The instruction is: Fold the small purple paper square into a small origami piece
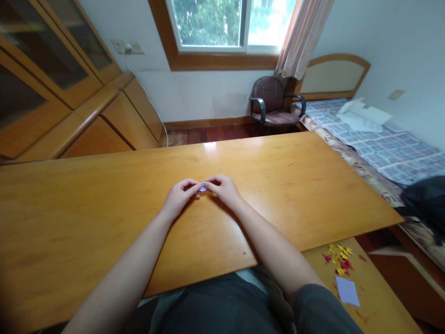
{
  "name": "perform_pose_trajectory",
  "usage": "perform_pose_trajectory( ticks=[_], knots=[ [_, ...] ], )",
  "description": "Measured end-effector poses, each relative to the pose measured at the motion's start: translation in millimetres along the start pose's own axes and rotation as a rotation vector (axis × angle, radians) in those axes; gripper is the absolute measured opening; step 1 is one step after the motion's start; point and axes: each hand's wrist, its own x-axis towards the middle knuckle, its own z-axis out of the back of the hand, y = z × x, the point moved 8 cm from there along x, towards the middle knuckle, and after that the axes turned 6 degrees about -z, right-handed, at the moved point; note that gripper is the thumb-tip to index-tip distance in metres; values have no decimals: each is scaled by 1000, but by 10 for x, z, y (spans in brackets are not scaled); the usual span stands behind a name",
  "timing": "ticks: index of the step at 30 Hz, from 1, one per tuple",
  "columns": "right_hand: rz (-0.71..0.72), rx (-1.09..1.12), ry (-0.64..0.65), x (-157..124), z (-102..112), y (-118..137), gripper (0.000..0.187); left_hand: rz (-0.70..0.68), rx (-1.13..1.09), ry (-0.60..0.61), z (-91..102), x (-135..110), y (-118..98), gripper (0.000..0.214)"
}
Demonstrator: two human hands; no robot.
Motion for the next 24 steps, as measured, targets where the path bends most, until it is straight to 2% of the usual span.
perform_pose_trajectory(
  ticks=[9,17,24],
  knots=[
    [1,-24,7,12,-12,-4,18,-101,151,-29,34,-10,-32,27],
    [27,-95,20,27,11,19,21,-55,116,4,28,-7,-15,25],
    [-124,32,54,14,27,-36,25,-20,92,-21,53,1,35,29]
  ],
)
